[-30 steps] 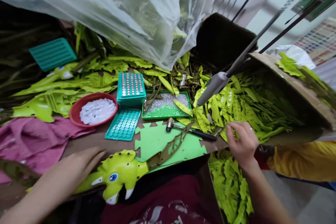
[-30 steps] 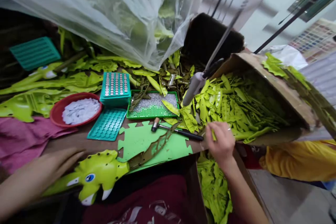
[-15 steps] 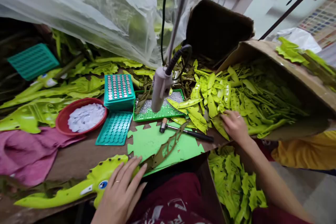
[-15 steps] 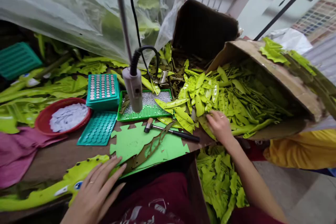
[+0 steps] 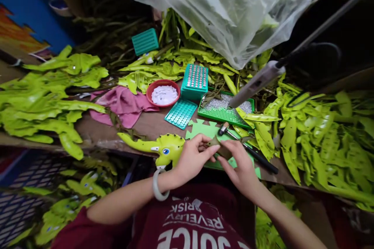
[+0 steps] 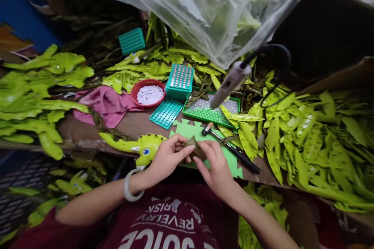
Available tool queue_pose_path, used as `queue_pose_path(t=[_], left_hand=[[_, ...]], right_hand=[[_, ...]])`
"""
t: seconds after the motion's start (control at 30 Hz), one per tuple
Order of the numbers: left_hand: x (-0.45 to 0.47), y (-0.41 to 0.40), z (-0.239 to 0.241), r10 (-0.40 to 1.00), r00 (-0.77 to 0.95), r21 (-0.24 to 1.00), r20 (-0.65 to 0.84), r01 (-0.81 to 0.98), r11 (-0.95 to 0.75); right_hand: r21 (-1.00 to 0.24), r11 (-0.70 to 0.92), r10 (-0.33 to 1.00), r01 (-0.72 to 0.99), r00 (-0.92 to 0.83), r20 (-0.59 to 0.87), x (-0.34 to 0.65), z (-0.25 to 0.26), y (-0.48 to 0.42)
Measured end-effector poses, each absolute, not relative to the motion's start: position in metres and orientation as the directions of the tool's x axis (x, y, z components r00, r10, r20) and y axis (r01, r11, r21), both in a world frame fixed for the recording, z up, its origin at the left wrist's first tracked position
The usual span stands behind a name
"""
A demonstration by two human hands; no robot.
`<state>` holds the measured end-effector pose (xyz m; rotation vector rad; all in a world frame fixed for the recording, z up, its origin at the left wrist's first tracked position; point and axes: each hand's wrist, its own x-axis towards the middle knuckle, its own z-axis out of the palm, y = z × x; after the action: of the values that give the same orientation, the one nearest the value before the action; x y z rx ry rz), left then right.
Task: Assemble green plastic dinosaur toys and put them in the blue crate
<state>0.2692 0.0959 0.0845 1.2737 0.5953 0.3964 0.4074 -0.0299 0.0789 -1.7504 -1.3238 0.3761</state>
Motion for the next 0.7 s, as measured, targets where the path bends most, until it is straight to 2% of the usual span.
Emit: queue_pose_path(t=[0.07,0.13,0.17,0.23,0.3,0.4,0.53,0.6,0.7], left_hand=[[0.253,0.102,0.085,0.612,0.781,0.989,-0.124,0.048,0.139],[0.229,0.113,0.087,0.617,0.786,0.985,0.025,0.085,-0.148],[0.215,0.121,0.088,0.58,0.806,0.934,0.115,0.112,-0.34],[0.186,0.134,0.085,0.425,0.879,0.712,0.215,0.157,-0.684],[0.163,0.141,0.075,0.274,0.948,0.468,0.162,0.17,-0.867],[0.145,0.142,0.052,0.213,0.967,0.236,0.142,0.176,-0.956],[0.142,0.148,0.03,0.073,0.957,0.047,0.282,0.062,-0.997],[0.144,0.155,0.032,0.032,0.933,0.012,0.359,0.03,-0.999],[0.153,0.158,0.05,0.05,0.904,0.03,0.424,0.041,-0.999]], right_hand=[[-0.598,0.115,0.891,0.793,0.184,0.416,0.413,0.079,-0.029],[-0.505,0.197,0.898,0.84,0.052,0.437,0.421,0.081,-0.029],[-0.478,0.222,0.903,0.85,0.007,0.43,0.424,0.081,-0.027],[-0.431,0.271,0.909,0.861,-0.082,0.408,0.424,0.079,-0.022],[-0.377,0.334,0.91,0.864,-0.191,0.367,0.415,0.072,-0.011],[-0.273,0.422,0.884,0.865,-0.326,0.334,0.395,0.055,0.006],[-0.135,0.484,0.845,0.865,-0.422,0.329,0.386,0.042,0.013],[0.006,0.482,0.834,0.876,-0.461,0.305,0.391,0.043,0.011],[0.208,0.414,0.82,0.886,-0.462,0.339,0.396,0.052,0.01]])
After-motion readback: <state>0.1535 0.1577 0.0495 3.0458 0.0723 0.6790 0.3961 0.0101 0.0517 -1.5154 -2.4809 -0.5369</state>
